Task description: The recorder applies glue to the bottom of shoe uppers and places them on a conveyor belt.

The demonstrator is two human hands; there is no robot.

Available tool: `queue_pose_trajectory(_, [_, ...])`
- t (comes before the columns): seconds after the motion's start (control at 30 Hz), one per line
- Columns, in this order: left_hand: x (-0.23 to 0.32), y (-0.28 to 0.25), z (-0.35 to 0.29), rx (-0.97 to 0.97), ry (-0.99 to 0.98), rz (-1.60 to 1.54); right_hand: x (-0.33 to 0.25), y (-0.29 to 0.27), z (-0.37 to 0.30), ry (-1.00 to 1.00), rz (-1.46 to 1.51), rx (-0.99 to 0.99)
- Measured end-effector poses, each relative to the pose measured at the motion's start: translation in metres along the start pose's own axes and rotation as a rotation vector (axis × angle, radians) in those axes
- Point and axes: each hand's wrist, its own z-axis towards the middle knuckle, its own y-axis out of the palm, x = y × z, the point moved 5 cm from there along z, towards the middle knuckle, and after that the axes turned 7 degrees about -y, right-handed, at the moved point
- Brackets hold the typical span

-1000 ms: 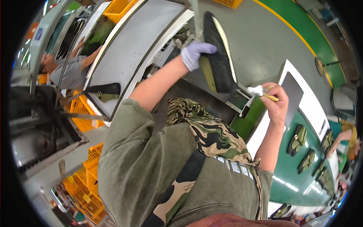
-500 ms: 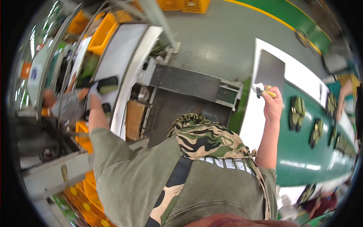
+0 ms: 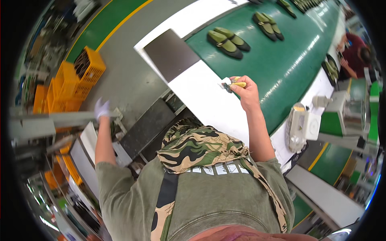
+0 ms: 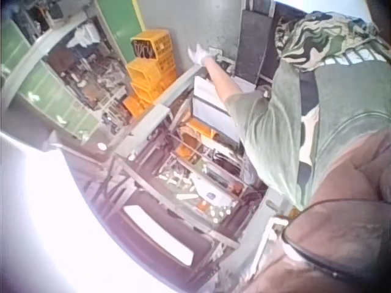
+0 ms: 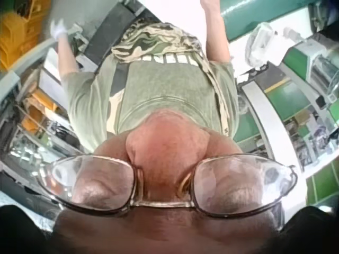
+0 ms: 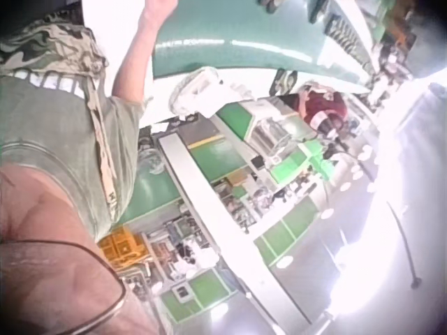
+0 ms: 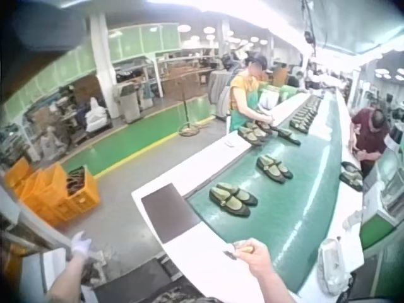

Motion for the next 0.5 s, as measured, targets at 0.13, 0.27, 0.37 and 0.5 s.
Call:
queue_pose_trajectory(0.13, [0.262, 0.221, -0.045, -0.609, 0.402, 0.155, -0.022, -0.059, -0.024, -0.022, -0.091, 0.286])
queue_pose_trajectory(0.27, [0.458, 0.342, -0.157, -0.624, 1.205, 0.457, -0.039, -0.106, -0.061, -0.035, -0.25, 0.583])
queue_pose_trajectory(0.37, [0.5, 0.424, -0.166, -0.544, 1.576, 0.579, -0.044, -0.11, -0.076, -0.061, -0.275, 0.794])
queue_pose_trajectory(0.5, [0.523, 0.512, -0.167, -0.366, 1.874, 0.897, -0.034, -0.123, -0.11, -0.062, -0.26, 1.063])
